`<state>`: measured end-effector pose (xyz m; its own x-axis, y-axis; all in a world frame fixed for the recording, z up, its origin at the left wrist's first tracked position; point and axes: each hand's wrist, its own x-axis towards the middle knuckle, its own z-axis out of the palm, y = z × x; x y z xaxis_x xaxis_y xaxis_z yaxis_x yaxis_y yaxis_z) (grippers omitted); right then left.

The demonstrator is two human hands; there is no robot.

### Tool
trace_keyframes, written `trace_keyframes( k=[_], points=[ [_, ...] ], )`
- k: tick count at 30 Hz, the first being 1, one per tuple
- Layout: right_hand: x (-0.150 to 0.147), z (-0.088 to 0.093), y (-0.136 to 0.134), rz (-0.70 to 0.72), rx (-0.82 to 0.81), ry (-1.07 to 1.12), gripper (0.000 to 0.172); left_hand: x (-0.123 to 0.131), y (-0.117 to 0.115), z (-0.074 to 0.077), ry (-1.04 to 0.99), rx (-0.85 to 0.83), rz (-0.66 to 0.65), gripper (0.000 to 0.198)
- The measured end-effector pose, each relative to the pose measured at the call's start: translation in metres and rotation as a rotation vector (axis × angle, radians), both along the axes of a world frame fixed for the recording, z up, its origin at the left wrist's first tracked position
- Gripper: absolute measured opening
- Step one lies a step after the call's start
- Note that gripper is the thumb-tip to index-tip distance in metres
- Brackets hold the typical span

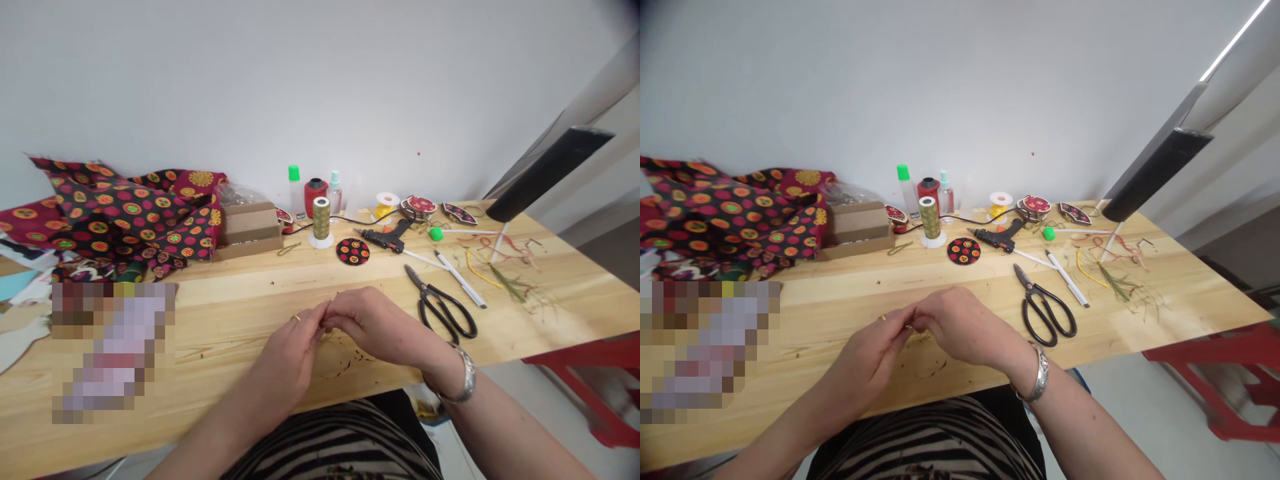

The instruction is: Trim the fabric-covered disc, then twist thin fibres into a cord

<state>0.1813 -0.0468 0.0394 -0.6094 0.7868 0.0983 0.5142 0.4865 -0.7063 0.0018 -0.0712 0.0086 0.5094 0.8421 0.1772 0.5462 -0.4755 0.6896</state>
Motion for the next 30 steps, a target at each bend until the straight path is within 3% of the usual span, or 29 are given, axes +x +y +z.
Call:
trace_keyframes(
  k=[6, 10, 20, 30],
  points=[
    [-0.001, 0.0, 0.0, 0.007, -0.006, -0.015, 0.028, 0.0, -0.001, -0.013, 0.041, 0.092, 0.01, 0.053],
    [0.0, 0.0, 0.001, -0.044, 0.005, -0.078, 0.024, 0.002, -0.002, -0.013, 0.071, 0.109, 0.03, 0.052],
    [0.007, -0.002, 0.002, -0.132, 0.004, -0.097, 0.023, 0.006, -0.004, -0.009, -0.012, 0.094, 0.134, 0.027],
    [0.011, -0.006, 0.004, -0.149, 0.022, -0.012, 0.021, 0.01, -0.007, -0.004, -0.276, -0.234, 0.334, 0.019]
  ],
)
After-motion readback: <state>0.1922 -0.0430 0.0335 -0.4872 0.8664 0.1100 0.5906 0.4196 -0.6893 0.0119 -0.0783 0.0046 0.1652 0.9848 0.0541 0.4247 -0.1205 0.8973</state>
